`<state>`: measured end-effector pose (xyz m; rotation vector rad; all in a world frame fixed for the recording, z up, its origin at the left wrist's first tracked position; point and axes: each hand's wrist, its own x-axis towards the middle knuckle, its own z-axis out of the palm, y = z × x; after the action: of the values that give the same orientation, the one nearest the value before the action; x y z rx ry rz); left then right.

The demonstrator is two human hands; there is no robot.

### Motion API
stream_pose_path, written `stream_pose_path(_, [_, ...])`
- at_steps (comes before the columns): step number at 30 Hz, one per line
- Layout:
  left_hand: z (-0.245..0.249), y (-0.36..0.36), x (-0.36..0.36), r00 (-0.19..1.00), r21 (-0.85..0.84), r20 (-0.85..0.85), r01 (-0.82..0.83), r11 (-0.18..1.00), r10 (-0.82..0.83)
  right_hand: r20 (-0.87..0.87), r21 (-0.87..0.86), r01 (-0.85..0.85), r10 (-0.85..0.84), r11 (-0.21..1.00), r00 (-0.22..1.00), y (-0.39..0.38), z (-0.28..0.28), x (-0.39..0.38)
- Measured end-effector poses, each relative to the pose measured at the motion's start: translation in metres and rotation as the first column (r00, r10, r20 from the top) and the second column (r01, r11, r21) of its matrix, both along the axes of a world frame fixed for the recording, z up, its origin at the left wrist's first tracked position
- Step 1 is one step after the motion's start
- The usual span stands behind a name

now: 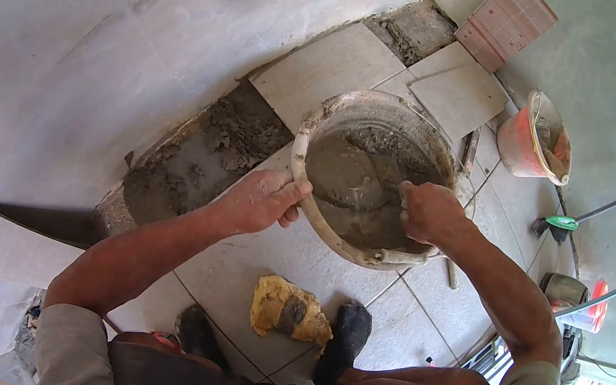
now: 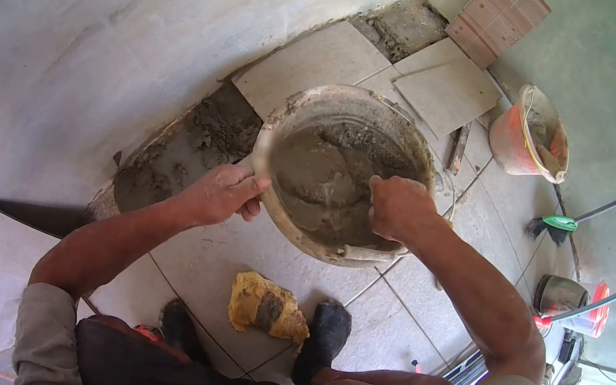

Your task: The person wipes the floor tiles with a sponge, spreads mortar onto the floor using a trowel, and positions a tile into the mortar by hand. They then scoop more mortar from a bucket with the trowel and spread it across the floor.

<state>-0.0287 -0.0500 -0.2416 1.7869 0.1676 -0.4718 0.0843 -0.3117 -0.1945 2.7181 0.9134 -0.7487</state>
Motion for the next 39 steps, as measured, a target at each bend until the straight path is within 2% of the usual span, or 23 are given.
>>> stream_pose_path(9, [0.019,-0.022,-0.009,0.998,0.072,-0.048,0.041,0.997,-0.038,-0.193,0.041,-0.018,0.026,0.999,0.981,-0.004,0.018,-0.015])
stream_pose_path(10, [0.021,-0.025,-0.01,0.999,0.085,-0.034,0.036,0.996,-0.033,-0.195,0.041,-0.023,0.031,0.999,0.98,0.0,0.02,-0.017])
stream_pose_path(12, [0.023,-0.033,-0.011,0.999,0.092,-0.028,0.031,0.995,-0.029,-0.204,-0.071,0.009,-0.023,0.997,0.979,0.009,0.023,-0.024])
stream_pose_path(14, [0.025,-0.034,-0.011,0.999,0.107,-0.006,0.032,0.994,-0.032,-0.2,-0.077,-0.007,-0.009,0.997,0.98,0.018,0.023,-0.027])
stream_pose_path(16, [0.025,-0.031,-0.01,0.999,0.204,0.029,0.024,0.979,-0.031,-0.192,-0.073,-0.019,0.004,0.997,0.981,0.021,0.023,-0.028])
stream_pose_path(19, [0.025,-0.025,-0.015,0.999,0.213,0.007,0.034,0.977,-0.036,-0.222,-0.036,-0.017,0.008,0.999,0.975,0.025,0.025,-0.026])
stream_pose_path(22, [0.012,-0.031,-0.02,0.995,0.142,0.073,-0.075,0.987,0.065,-0.331,-0.081,0.069,-0.092,0.994,0.939,0.02,0.035,-0.027])
stream_pose_path(24, [0.014,-0.028,-0.016,0.998,0.132,0.048,-0.055,0.99,0.049,-0.35,0.046,0.174,-0.147,0.984,0.925,0.008,0.035,-0.027])
stream_pose_path(25, [0.015,-0.027,-0.015,0.999,0.128,0.031,-0.031,0.991,0.027,-0.352,0.037,0.172,-0.148,0.984,0.924,0.004,0.037,-0.028])
stream_pose_path(27, [0.011,-0.026,-0.016,0.997,0.117,0.05,-0.056,0.992,0.051,-0.457,0.101,0.31,-0.233,0.945,0.858,0.001,0.041,-0.025])
stream_pose_path(31, [-0.006,-0.01,-0.024,0.997,0.143,0.024,-0.073,0.987,0.071,-0.515,0.126,0.398,-0.282,0.909,0.809,-0.009,0.035,-0.024])
stream_pose_path(33, [-0.005,-0.003,-0.031,0.997,0.138,0.041,-0.064,0.988,0.058,-0.559,0.13,0.537,-0.386,0.833,0.734,-0.01,0.04,-0.025])
stream_pose_path(34, [-0.003,0.0,-0.033,0.997,0.133,0.067,-0.046,0.99,0.037,-0.556,0.129,0.532,-0.383,0.837,0.737,-0.013,0.037,-0.025])
stream_pose_path(36, [0.004,0.006,-0.034,0.999,0.133,0.045,-0.032,0.991,0.026,-0.45,0.287,0.461,-0.307,0.84,0.838,-0.023,0.029,-0.026])
stream_pose_path(37, [0.007,0.009,-0.035,1.0,0.135,0.018,-0.01,0.991,0.008,-0.445,0.283,0.458,-0.308,0.843,0.841,-0.025,0.03,-0.027])
stream_pose_path(39, [0.008,0.021,-0.039,0.999,0.107,0.009,-0.051,0.993,0.051,-0.508,0.245,0.601,-0.428,0.761,0.748,-0.028,0.032,-0.031])
